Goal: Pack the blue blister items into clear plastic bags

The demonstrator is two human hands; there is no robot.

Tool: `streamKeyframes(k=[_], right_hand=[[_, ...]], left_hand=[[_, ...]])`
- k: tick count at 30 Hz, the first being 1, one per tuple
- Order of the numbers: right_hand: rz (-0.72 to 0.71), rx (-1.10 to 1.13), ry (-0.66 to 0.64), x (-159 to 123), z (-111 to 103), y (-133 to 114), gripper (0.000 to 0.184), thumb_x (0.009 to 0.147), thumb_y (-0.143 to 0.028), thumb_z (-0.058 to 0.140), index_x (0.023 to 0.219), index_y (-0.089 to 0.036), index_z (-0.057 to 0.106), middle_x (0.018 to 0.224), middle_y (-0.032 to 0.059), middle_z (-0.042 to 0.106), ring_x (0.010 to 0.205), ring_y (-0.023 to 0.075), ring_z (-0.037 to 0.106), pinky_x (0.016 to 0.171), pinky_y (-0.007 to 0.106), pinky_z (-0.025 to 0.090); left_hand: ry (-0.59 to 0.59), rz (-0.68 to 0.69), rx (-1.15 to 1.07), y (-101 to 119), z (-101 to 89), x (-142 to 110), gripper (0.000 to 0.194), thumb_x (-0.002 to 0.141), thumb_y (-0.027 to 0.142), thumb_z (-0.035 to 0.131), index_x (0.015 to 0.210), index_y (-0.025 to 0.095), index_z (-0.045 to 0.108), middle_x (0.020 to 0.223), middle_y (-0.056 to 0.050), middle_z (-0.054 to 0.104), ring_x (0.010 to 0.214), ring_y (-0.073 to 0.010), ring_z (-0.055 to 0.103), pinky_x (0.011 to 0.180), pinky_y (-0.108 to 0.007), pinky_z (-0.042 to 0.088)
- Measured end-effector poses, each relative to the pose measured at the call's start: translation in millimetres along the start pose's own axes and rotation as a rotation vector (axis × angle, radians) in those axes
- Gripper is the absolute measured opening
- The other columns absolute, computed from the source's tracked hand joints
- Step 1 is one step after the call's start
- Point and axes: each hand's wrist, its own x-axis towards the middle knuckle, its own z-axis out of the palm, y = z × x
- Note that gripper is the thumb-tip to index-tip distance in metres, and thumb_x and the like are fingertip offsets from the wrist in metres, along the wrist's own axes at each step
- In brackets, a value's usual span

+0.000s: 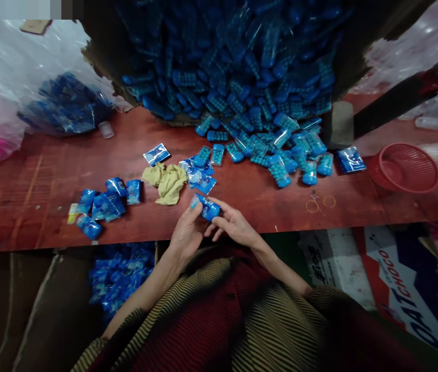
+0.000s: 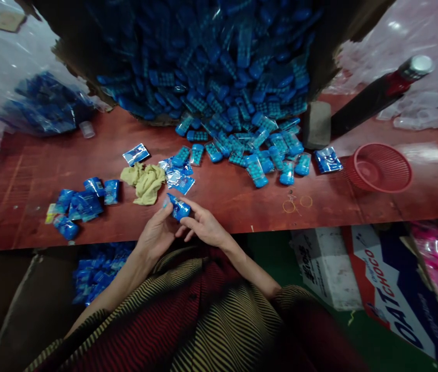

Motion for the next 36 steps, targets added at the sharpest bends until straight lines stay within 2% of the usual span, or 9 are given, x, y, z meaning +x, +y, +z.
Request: streamKeyframes(k=[4, 8, 16, 21, 26, 30, 33, 36], right_hand=[[0.028, 0.088, -0.111, -1.7, -2.5, -4.3, 0.065, 0.084, -0.030, 0.055, 0.142, -0.024, 0.026, 0.083, 0.0028, 0.066, 0.070, 0.0139, 0.069, 0.052, 0.020, 0.055], [0.037, 0.139, -0.184, -1.1, -4.2, -5.8, 0.071, 0.083, -0.034, 0.058, 0.144, -0.026, 0.021, 0.085, 0.0030, 0.067, 0.070, 0.0155, 0.070, 0.052, 0.020, 0.056], [0.042, 0.176, -0.161, 3.1, -4.0, 4.5, 0.071, 0.078, -0.040, 0.063, 0.140, -0.027, 0.029, 0.089, 0.0036, 0.068, 0.065, 0.0150, 0.070, 0.048, 0.021, 0.056], [0.027, 0.205, -0.194, 1.8, -5.6, 5.9, 0.071, 0.079, -0.040, 0.063, 0.139, -0.028, 0.029, 0.093, 0.0047, 0.068, 0.069, 0.0161, 0.070, 0.050, 0.021, 0.056], [-0.021, 0.188, -0.146, 1.3, -1.9, 7.0, 0.059, 0.081, -0.042, 0.060, 0.133, -0.025, 0.037, 0.082, 0.0022, 0.068, 0.064, 0.0157, 0.070, 0.048, 0.022, 0.056], [-0.082, 0.129, -0.057, 0.4, 3.1, 10.1, 0.050, 0.083, -0.041, 0.057, 0.127, -0.024, 0.042, 0.077, 0.0005, 0.067, 0.060, 0.0135, 0.069, 0.049, 0.021, 0.056], [-0.099, 0.101, -0.008, 0.8, 6.3, 15.1, 0.051, 0.083, -0.041, 0.056, 0.128, -0.024, 0.041, 0.078, 0.0001, 0.066, 0.058, 0.0128, 0.068, 0.048, 0.021, 0.055], [-0.081, 0.072, -0.001, 3.1, 9.4, 19.3, 0.058, 0.082, -0.043, 0.055, 0.133, -0.024, 0.036, 0.078, -0.0004, 0.065, 0.055, 0.0123, 0.066, 0.046, 0.021, 0.053]], left_hand=[[-0.036, -0.053, -0.016, 4.1, -2.7, -2.4, 0.019, 0.072, 0.028, 0.069, 0.082, 0.016, 0.060, 0.069, 0.000, 0.064, 0.053, -0.0104, 0.056, 0.041, -0.021, 0.044], [-0.078, -0.115, 0.002, 3.5, -3.6, -5.1, 0.018, 0.075, 0.032, 0.066, 0.081, 0.017, 0.058, 0.052, 0.004, 0.052, 0.042, -0.0111, 0.050, 0.039, -0.025, 0.045], [-0.148, -0.141, 0.019, 2.4, -2.1, -7.0, 0.018, 0.081, 0.035, 0.059, 0.078, 0.018, 0.055, 0.045, 0.007, 0.039, 0.033, -0.0120, 0.045, 0.038, -0.029, 0.046], [-0.118, -0.154, 0.003, 5.7, -2.0, -7.4, 0.015, 0.084, 0.031, 0.054, 0.077, 0.018, 0.052, 0.044, 0.007, 0.038, 0.034, -0.0115, 0.045, 0.037, -0.026, 0.045], [-0.137, -0.144, 0.016, 2.5, -1.3, -8.1, 0.019, 0.086, 0.032, 0.049, 0.075, 0.017, 0.051, 0.044, 0.007, 0.040, 0.030, -0.0107, 0.041, 0.034, -0.025, 0.042], [-0.138, -0.138, 0.013, -0.7, -2.3, -8.1, 0.021, 0.084, 0.034, 0.053, 0.073, 0.017, 0.049, 0.044, 0.007, 0.041, 0.029, -0.0081, 0.038, 0.035, -0.021, 0.040], [-0.114, -0.130, 0.009, -2.6, -4.2, -7.2, 0.022, 0.079, 0.036, 0.061, 0.073, 0.017, 0.050, 0.043, 0.009, 0.038, 0.030, -0.0071, 0.036, 0.035, -0.021, 0.038], [-0.034, -0.026, 0.029, -3.1, -5.0, -6.6, 0.027, 0.070, 0.037, 0.070, 0.075, 0.016, 0.053, 0.050, 0.007, 0.049, 0.037, -0.0067, 0.043, 0.035, -0.019, 0.035]])
